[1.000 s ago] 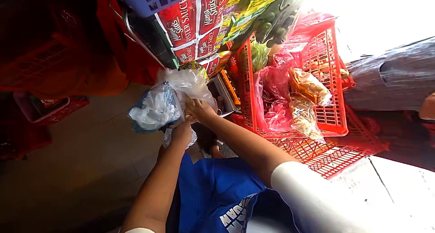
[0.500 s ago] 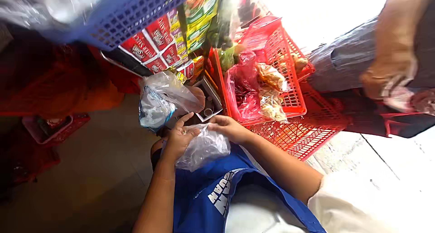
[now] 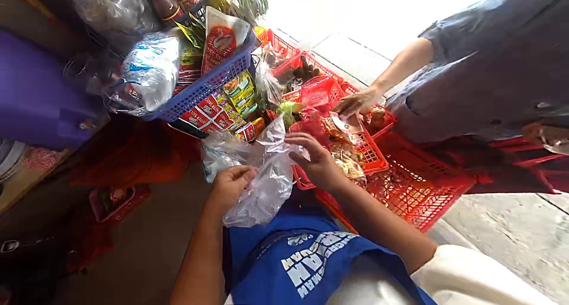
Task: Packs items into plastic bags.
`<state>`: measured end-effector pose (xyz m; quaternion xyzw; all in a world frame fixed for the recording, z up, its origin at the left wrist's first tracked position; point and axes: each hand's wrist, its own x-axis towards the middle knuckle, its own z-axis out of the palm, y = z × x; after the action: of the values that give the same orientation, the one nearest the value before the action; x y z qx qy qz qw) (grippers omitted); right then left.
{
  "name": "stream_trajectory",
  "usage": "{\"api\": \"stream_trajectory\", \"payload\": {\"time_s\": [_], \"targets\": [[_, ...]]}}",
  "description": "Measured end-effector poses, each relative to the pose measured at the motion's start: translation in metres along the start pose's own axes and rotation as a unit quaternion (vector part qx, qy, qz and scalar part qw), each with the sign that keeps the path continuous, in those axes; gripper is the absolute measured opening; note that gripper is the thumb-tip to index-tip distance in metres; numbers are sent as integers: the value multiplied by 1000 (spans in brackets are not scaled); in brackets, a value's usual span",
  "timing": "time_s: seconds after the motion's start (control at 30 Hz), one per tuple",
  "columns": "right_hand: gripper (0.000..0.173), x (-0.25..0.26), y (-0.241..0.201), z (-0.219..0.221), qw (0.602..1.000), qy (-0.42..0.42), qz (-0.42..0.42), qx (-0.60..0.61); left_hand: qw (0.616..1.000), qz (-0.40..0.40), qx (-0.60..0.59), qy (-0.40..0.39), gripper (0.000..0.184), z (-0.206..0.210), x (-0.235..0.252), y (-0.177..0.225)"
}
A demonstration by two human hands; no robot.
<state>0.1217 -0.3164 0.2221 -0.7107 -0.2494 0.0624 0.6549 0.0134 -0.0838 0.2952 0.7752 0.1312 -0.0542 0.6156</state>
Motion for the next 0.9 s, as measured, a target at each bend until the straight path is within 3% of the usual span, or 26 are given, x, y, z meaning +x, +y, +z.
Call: {"api": "stream_trajectory", "payload": {"time_s": [0.07, 0.13, 0.2, 0.4, 0.6, 0.77, 0.83, 0.9], "targets": [[38, -7, -15, -4, 996, 31, -18, -84, 998, 35, 33, 26, 13, 8, -1, 7], [34, -13, -30, -7, 988, 66, -66, -119, 994, 83, 33, 64, 11, 19, 0, 9], [28, -19, -43, -7, 990, 50, -84, -101, 990, 109, 9, 93, 8, 34, -1, 13], [38, -31, -48, 3, 996, -4, -68, -55, 978, 148, -88, 117, 14, 62, -7, 20], [41, -36, -58, 13, 998, -45, 11, 29, 976, 165, -82, 116, 26, 69, -20, 16], [30, -34, -65, 20, 988, -52, 77, 126, 986, 152, -54, 28, 56, 75, -33, 12], [21, -35, -59, 21, 987, 20, 49, 151, 990, 136, -29, -29, 69, 75, -41, 12], [16, -30, -55, 10, 975, 109, 25, 192, 992, 98, 63, -56, 65, 70, -52, 3]]}}
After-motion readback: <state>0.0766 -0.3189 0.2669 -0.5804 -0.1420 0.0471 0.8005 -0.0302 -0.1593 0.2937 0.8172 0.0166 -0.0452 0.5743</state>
